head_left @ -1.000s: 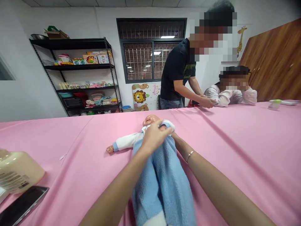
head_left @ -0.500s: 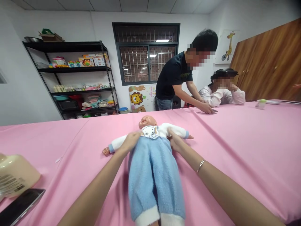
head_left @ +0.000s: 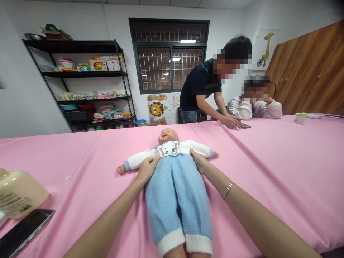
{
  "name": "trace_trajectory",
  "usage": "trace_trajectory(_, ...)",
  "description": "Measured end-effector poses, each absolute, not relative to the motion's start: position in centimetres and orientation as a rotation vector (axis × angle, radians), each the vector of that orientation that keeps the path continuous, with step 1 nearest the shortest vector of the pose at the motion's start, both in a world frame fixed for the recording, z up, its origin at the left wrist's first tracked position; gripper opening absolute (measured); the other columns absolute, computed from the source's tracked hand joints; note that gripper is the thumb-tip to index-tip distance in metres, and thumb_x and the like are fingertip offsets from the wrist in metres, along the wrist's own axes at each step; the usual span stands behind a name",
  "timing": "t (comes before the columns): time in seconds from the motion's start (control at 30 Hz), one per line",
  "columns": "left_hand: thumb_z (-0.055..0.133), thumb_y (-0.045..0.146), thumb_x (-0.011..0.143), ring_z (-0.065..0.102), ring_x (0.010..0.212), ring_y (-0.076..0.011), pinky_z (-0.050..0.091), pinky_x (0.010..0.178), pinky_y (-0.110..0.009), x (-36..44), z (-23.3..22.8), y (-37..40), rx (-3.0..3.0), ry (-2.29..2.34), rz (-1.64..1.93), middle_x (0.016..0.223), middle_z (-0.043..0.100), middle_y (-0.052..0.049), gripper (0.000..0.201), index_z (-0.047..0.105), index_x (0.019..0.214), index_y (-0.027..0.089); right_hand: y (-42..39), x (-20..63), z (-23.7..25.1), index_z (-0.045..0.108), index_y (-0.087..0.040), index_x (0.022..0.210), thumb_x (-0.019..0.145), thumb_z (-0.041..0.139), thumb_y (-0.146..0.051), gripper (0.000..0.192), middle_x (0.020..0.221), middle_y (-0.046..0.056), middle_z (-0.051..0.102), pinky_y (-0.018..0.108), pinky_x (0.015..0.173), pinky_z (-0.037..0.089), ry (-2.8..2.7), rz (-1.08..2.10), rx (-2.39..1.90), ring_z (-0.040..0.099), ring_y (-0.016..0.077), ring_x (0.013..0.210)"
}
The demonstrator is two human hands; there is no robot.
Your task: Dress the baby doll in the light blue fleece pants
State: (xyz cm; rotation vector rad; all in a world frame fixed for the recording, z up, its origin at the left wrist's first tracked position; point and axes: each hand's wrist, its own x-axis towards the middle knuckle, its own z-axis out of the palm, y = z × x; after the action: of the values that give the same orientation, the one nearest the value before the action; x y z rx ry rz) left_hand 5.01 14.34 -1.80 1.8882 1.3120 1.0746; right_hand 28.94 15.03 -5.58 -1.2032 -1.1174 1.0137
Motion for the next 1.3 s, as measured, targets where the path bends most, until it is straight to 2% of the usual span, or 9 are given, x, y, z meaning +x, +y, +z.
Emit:
trace_trajectory(0.07,0.041,0.066,0.074,0.04,0.061,-0.0133,0.03,0.058,-0.024,4.4,-1.6,14.3,1.901,1.321,1.02,0.06,0.047,0.001,0.052,0.048,0.061,0.015,13.6,28.8,-4.7,0.063,-0.02,0.088,0.076,0.053,-0.057,0.04,0.094,0.009,0.067,0.035,0.076,0.049,-1.024,1.177,-1.24,0.061,0.0214,0.084)
trace_trajectory(0.13,0.041,0.065,0.074,0.043,0.064,-0.0154,0.033,0.061,-0.025,3.9,-1.3,14.3,1.901,1.313,0.98,0.063,0.052,0.0,0.053,0.053,0.063,0.015,12.5,29.0,-3.6,0.063,-0.02,0.089,0.075,0.058,-0.056,0.039,0.098,0.008,0.066,0.034,0.078,0.048,-1.072,1.22,-1.27,0.06,0.0204,0.086)
trace_trajectory(0.27,0.045,0.06,0.074,0.049,0.072,-0.018,0.037,0.066,-0.025,2.9,-1.1,14.5,1.876,1.248,0.961,0.071,0.059,-0.002,0.048,0.059,0.067,0.015,11.3,31.3,-2.0,0.062,-0.018,0.073,0.071,0.061,-0.057,0.039,0.065,0.002,0.059,0.028,0.053,0.04,-1.41,1.37,-1.273,0.047,0.013,0.055)
trace_trajectory(0.37,0.049,0.06,0.072,0.048,0.068,-0.0164,0.036,0.062,-0.023,2.4,-1.0,14.8,1.842,1.21,0.94,0.065,0.056,-0.001,0.046,0.055,0.059,0.016,11.3,33.2,-1.8,0.056,-0.016,0.062,0.067,0.068,-0.05,0.037,0.058,-0.003,0.048,0.024,0.051,0.031,-1.632,1.474,-1.143,0.037,0.009,0.053)
trace_trajectory(0.67,0.048,0.063,0.07,0.045,0.061,-0.0136,0.036,0.058,-0.024,2.2,-1.6,15.3,1.808,1.215,1.044,0.06,0.05,0.001,0.048,0.051,0.061,0.016,12.6,32.2,-3.2,0.041,-0.019,0.055,0.068,0.06,-0.059,0.047,0.055,-0.005,0.034,0.025,0.052,0.024,-1.35,0.914,-1.254,0.029,0.0094,0.053)
trace_trajectory(0.77,0.049,0.059,0.073,0.049,0.067,-0.0148,0.038,0.063,-0.025,2.8,-1.7,14.8,1.93,1.165,0.958,0.068,0.056,0.0,0.045,0.054,0.065,0.015,12.4,31.9,-3.4,0.052,-0.016,0.059,0.069,0.062,-0.053,0.039,0.058,-0.004,0.044,0.025,0.056,0.028,-1.439,1.016,-1.269,0.035,0.0103,0.056)
trace_trajectory(0.9,0.055,0.056,0.072,0.055,0.089,-0.0205,0.042,0.078,-0.029,3.5,-1.5,14.1,1.808,1.107,0.974,0.091,0.064,-0.005,0.045,0.059,0.087,0.014,11.9,31.4,-3.2,0.063,-0.016,0.075,0.063,0.071,-0.035,0.024,0.072,-0.001,0.059,0.026,0.066,0.037,-1.333,1.422,-1.014,0.05,0.013,0.068)
trace_trajectory(1.03,0.061,0.048,0.073,0.054,0.103,-0.0218,0.041,0.089,-0.031,3.9,-1.6,13.8,1.451,0.901,1.016,0.11,0.062,-0.007,0.046,0.057,0.106,0.015,11.9,30.6,-3.6,0.065,-0.019,0.087,0.056,0.076,-0.023,0.034,0.079,0.0,0.064,0.026,0.07,0.04,-1.144,1.571,-0.862,0.057,0.0159,0.076)
trace_trajectory(1.3,0.068,0.04,0.069,0.058,0.1,-0.02,0.042,0.093,-0.033,4.4,-2.5,14.6,1.129,0.76,1.146,0.108,0.063,-0.005,0.046,0.057,0.109,0.02,12.7,29.0,-4.1,0.058,-0.023,0.082,0.059,0.075,-0.041,0.033,0.078,-0.001,0.063,0.028,0.069,0.042,-0.962,1.403,-0.814,0.055,0.017,0.077)
